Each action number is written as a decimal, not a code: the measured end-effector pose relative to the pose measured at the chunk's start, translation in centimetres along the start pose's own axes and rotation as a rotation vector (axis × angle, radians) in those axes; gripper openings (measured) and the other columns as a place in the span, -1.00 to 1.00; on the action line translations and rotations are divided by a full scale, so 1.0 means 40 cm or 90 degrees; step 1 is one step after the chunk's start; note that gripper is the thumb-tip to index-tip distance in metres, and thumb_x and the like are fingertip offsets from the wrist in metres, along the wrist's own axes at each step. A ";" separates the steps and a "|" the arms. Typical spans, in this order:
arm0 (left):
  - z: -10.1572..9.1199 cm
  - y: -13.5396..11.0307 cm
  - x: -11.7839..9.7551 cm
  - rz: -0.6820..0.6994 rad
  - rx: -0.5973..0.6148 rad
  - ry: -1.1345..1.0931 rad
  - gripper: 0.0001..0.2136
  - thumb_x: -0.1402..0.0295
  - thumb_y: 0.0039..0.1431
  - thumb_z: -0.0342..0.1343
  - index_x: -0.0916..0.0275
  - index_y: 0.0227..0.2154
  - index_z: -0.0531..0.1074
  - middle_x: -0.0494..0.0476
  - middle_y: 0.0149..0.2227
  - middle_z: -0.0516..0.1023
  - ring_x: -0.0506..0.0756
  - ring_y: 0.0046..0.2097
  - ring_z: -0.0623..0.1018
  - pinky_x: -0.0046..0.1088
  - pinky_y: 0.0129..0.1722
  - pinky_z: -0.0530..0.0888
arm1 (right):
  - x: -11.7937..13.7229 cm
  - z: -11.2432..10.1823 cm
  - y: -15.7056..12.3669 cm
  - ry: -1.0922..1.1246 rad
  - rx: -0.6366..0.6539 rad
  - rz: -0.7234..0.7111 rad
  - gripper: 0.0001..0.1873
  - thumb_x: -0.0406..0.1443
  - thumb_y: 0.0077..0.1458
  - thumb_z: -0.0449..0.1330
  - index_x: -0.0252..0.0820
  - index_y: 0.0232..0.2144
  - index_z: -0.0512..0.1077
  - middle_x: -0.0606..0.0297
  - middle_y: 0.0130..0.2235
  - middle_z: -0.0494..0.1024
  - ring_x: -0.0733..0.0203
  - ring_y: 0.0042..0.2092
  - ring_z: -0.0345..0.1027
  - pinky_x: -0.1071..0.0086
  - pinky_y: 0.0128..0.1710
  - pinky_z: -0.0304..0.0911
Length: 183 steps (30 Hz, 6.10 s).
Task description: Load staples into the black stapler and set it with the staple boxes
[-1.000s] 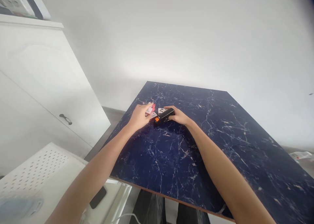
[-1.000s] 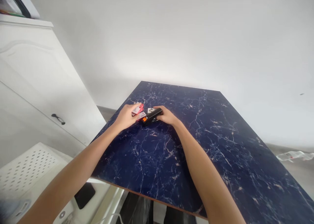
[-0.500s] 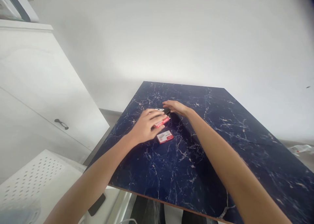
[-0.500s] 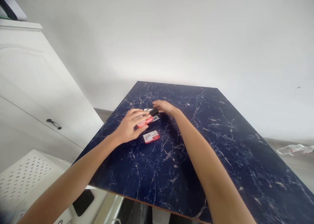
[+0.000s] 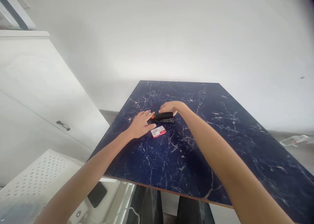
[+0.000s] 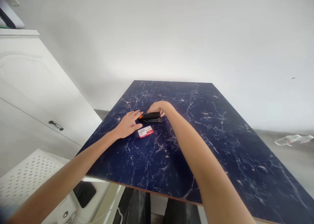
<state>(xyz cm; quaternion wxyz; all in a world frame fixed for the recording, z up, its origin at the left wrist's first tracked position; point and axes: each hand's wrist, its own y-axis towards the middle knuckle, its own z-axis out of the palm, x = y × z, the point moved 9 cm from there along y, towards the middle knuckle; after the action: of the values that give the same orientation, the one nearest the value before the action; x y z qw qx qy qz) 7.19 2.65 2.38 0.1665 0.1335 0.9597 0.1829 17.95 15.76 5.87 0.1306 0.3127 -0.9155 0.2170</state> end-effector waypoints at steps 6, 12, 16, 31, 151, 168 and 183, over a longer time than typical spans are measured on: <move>0.080 0.023 -0.240 0.159 0.020 -0.069 -0.43 0.01 0.37 0.03 0.23 0.29 0.32 0.34 0.25 0.45 0.39 0.29 0.32 0.05 0.21 0.34 | -0.173 0.029 -0.219 -0.034 -0.083 -0.005 -0.72 -0.06 0.09 0.27 -0.09 -0.28 0.62 0.21 -0.10 0.65 -0.04 -0.10 0.53 0.25 -0.17 0.41; 0.078 0.040 -0.319 0.227 0.084 -0.137 -0.53 0.03 0.46 -0.10 0.14 0.25 0.40 0.24 0.30 0.42 0.30 0.29 0.36 0.02 0.26 0.28 | -0.340 0.029 -0.416 0.099 -0.254 0.003 -0.41 0.16 0.25 0.06 -0.11 -0.06 0.61 0.16 0.07 0.60 -0.13 0.07 0.46 0.12 0.08 0.33; 0.074 0.036 -0.310 0.259 0.057 -0.140 -0.57 0.08 0.38 0.08 0.10 0.22 0.44 0.22 0.25 0.47 0.30 0.30 0.37 -0.02 0.22 0.35 | -0.341 0.041 -0.529 0.204 -0.299 -0.161 -0.41 0.10 0.29 0.11 0.04 0.24 0.37 0.21 0.28 0.42 -0.04 0.18 0.38 0.14 0.12 0.32; 0.071 0.017 -0.322 0.299 -0.113 0.075 -0.70 0.31 0.43 0.04 0.11 0.11 0.55 0.21 0.21 0.52 0.31 0.18 0.46 0.07 0.13 0.40 | -0.320 0.097 -0.503 0.076 -0.363 -0.125 -0.54 -0.19 0.13 0.36 0.04 0.08 0.45 0.29 -0.13 0.64 0.08 -0.19 0.52 0.33 -0.27 0.31; 0.074 -0.028 -0.347 0.094 0.165 -1.023 -0.75 0.21 0.18 0.38 -0.02 -0.07 0.65 0.12 0.22 0.52 0.24 0.17 0.55 -0.27 -0.01 0.62 | -0.191 0.184 -0.532 0.704 -0.469 -0.282 -0.56 0.09 0.24 0.25 -0.16 -0.32 0.48 0.48 -0.55 0.02 0.37 -0.53 -0.19 0.41 -0.57 -0.23; 0.035 0.031 -0.205 -0.062 0.009 -0.871 -0.69 0.12 0.17 0.33 0.15 -0.08 0.66 0.29 0.05 0.62 0.24 0.08 0.60 -0.34 -0.11 0.65 | -0.313 0.166 -0.622 0.479 -0.581 -0.111 -0.54 -0.04 0.34 0.12 -0.04 0.18 0.43 0.27 -0.22 0.54 0.24 -0.34 0.29 0.37 -0.36 0.22; -0.007 0.032 -0.197 0.097 -0.077 -0.129 -0.73 0.36 0.18 0.02 0.21 -0.25 0.64 0.15 -0.18 0.66 0.12 -0.28 0.55 -0.32 -0.23 0.42 | -0.510 0.169 -0.697 -0.042 -0.578 0.041 -0.45 -0.11 0.24 0.19 -0.09 0.24 0.42 0.13 0.25 0.45 -0.20 0.23 0.31 0.01 0.20 0.25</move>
<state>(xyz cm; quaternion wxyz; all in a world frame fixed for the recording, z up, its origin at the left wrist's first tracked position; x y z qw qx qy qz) 14.50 1.23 5.29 0.2563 0.2133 0.9122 0.2382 50.49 3.24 1.11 0.2184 0.2017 -0.9308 -0.2128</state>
